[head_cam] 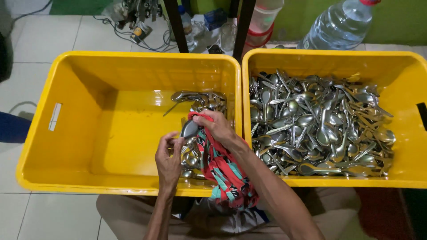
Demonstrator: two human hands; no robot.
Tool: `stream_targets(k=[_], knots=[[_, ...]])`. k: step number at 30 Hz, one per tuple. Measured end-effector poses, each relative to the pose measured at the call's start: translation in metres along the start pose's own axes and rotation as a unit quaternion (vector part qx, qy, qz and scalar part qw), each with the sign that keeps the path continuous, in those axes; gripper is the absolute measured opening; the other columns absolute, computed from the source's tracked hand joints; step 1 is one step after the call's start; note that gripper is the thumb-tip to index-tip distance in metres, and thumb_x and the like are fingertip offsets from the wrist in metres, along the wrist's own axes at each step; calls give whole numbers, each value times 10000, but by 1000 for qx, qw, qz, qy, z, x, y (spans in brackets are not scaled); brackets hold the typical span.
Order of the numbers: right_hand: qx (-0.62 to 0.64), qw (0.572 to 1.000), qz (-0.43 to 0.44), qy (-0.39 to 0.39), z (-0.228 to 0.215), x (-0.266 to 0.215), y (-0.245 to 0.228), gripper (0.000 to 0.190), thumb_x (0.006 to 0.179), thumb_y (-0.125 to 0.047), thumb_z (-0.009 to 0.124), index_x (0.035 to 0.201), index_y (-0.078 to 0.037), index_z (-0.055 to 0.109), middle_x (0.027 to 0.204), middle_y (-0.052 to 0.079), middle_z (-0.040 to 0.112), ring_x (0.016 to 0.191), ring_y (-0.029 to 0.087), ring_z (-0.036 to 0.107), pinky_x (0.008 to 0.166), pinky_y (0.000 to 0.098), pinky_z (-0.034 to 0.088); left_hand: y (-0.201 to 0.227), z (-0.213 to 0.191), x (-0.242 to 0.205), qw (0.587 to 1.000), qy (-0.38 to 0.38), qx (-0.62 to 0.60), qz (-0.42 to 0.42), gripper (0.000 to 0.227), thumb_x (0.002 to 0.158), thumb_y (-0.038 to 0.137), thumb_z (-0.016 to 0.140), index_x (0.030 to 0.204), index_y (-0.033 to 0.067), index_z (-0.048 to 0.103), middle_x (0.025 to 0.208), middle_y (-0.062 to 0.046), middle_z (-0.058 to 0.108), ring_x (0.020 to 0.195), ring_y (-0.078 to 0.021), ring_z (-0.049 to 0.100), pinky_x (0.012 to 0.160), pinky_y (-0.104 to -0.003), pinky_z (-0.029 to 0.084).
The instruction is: The person wipes spoons and forks with a cloth and transfers them between plastic bins.
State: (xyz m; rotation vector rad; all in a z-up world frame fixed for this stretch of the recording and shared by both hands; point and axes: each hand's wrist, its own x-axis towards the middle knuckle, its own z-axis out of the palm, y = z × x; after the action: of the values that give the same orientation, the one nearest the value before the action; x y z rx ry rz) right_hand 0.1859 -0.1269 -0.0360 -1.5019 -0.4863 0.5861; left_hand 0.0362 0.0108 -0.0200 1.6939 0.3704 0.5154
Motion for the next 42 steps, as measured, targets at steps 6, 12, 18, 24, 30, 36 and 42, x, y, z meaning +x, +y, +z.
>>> stream_targets(k=[6,12,18,24,30,36,42], knots=[[157,969,-58,183,-6,8,22,264,1051,-234,582,1110,-5,698,951,23,721,848,71,642,789,208,527,10,38,-6,958,-46,87,-269,463,1054,369,424,1423,95,467,1028,-87,626,907,-224,634,785,-414,539],[110,963,13,248,-8,-4,7,240,1014,-265,544,1025,-55,660,794,16,694,627,97,614,565,244,525,-2,102,-55,980,-142,104,-90,324,1090,255,414,1206,-30,518,705,-187,567,592,-289,558,534,-445,435],[108,966,-33,234,-13,8,39,258,1064,-246,601,1032,-5,687,800,-1,611,672,80,504,583,237,434,12,66,-37,949,-96,273,124,373,1001,369,571,984,-1,618,553,-152,595,428,-254,548,404,-432,415],[162,970,-40,175,-3,13,44,215,1033,-224,618,1026,-17,678,871,43,651,773,118,574,681,267,493,21,66,-10,982,-67,154,-89,448,1025,434,510,1078,6,632,763,-187,709,684,-269,686,653,-441,524],[-92,993,-4,-70,16,-15,4,265,1045,-262,562,1082,-18,657,883,91,580,808,151,562,747,315,513,-31,47,54,978,24,-197,-62,427,1089,301,395,1373,-4,486,1279,-191,709,1124,-247,681,1017,-384,515],[-42,989,9,145,14,-14,-8,312,1042,-317,374,1097,-86,577,871,62,654,694,200,574,620,414,500,-33,-3,62,966,49,-225,-118,309,1084,243,404,1231,11,545,872,-94,624,567,-101,500,459,-274,410],[-311,908,-271,74,42,-27,-9,188,1047,-95,532,1127,12,663,978,177,595,663,216,606,443,298,572,-35,15,34,961,-34,-145,-232,438,1107,381,352,883,51,533,547,-8,516,372,-92,347,345,-271,283]])
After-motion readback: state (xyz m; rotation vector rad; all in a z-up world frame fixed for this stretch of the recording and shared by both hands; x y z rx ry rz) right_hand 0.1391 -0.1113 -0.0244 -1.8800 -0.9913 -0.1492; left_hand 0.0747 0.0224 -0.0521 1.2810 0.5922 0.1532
